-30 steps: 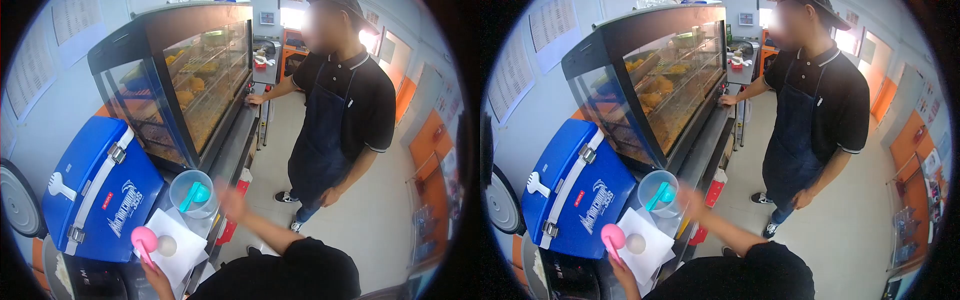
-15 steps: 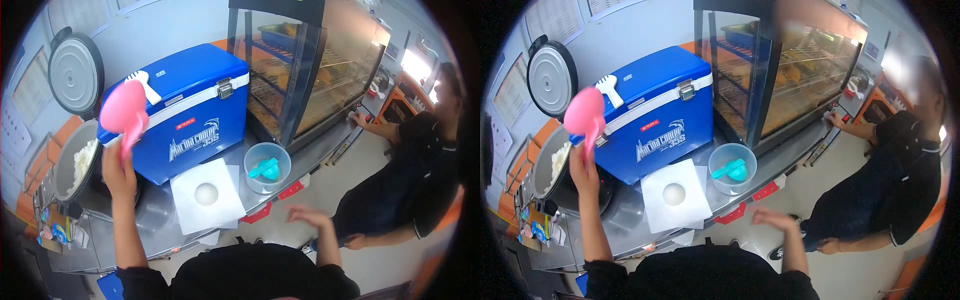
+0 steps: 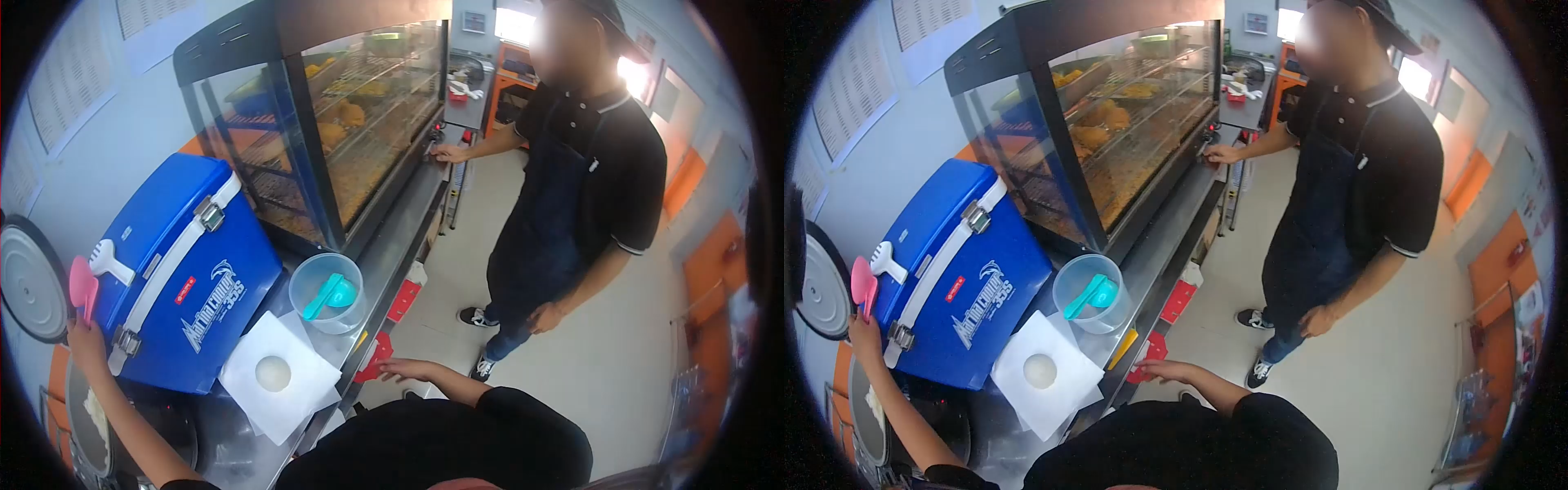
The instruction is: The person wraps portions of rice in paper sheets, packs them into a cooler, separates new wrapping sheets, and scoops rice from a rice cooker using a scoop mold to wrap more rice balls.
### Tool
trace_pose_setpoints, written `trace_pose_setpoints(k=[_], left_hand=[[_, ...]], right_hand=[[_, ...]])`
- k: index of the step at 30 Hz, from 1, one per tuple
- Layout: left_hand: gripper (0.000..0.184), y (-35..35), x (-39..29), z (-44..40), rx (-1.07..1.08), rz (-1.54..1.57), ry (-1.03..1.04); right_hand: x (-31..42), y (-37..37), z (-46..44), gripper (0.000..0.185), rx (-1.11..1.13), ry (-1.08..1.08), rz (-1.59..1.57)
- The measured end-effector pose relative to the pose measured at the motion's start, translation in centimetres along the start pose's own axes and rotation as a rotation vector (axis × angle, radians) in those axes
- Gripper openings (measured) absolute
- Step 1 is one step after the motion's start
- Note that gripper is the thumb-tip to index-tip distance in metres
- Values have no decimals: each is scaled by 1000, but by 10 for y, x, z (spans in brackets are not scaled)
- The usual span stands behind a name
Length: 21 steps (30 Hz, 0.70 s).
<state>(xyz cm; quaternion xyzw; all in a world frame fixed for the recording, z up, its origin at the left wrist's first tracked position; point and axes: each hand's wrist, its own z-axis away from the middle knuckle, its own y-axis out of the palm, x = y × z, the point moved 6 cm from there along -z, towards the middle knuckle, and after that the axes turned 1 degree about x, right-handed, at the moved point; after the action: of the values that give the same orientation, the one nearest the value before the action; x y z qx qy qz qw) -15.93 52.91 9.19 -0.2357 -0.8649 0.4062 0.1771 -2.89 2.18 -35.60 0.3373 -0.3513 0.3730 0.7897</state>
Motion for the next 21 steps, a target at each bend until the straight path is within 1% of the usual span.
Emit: trace_pose_setpoints(k=[1, 2, 4, 5, 6, 7, 8, 9, 11, 12, 13, 14, 15, 16, 17, 18, 19, 21], left_hand=[[42, 6, 1, -4, 28, 22, 8], [43, 16, 6, -10, 21, 48, 43], [43, 10, -1, -6, 2, 70, 75], [43, 6, -4, -6, -20, 89, 99], [43, 9, -3, -7, -25, 104, 108], [42, 10, -1, -6, -104, 104, 152], [42, 10, 1, -5, -184, 104, 194], [42, 9, 1, -2, -189, 119, 198], [40, -19, -9, 23, -568, 79, 378], [29, -52, -34, 54, -695, 144, 472], [24, -25, -30, 70, -598, 286, 563], [21, -14, -44, 94, -499, 424, 652], [12, 4, -61, 130, -298, 541, 629], [7, 10, -96, 170, -143, 397, 901], [7, 33, -114, 205, 136, 448, 1046], [9, 51, -129, 241, 398, 518, 1126], [24, 93, -131, 276, 752, 557, 1157], [41, 100, -121, 317, 600, 827, 1229]], right_hand=[[15, 2, 4, 58, -64, -94, 255], [8, -1, -5, 58, -75, -95, 250], [-12, -8, -26, 53, -91, -104, 447], [-19, -4, -28, 53, -105, -105, 443], [-24, 1, -29, 52, -66, -147, 384], [-30, 7, -30, 51, -26, -190, 326], [-41, 10, -36, 51, 17, -239, 335], [-36, 10, -33, 51, 1, -242, 337], [-43, 23, -21, 51, 61, 3, 472], [-28, 31, -7, 53, 92, 10, 516], [-25, 24, -5, 53, 82, 12, 516], [-24, 17, -5, 54, 96, 50, 501], [-23, 10, -4, 54, 111, 87, 487], [-1, 2, 12, 50, 64, 36, 468], [20, -11, 23, 48, -4, -64, 453], [44, -29, 37, 46, -72, -165, 439], [76, -48, 60, 48, -212, -279, 438], [156, -78, 133, 58, -599, -531, 469]])
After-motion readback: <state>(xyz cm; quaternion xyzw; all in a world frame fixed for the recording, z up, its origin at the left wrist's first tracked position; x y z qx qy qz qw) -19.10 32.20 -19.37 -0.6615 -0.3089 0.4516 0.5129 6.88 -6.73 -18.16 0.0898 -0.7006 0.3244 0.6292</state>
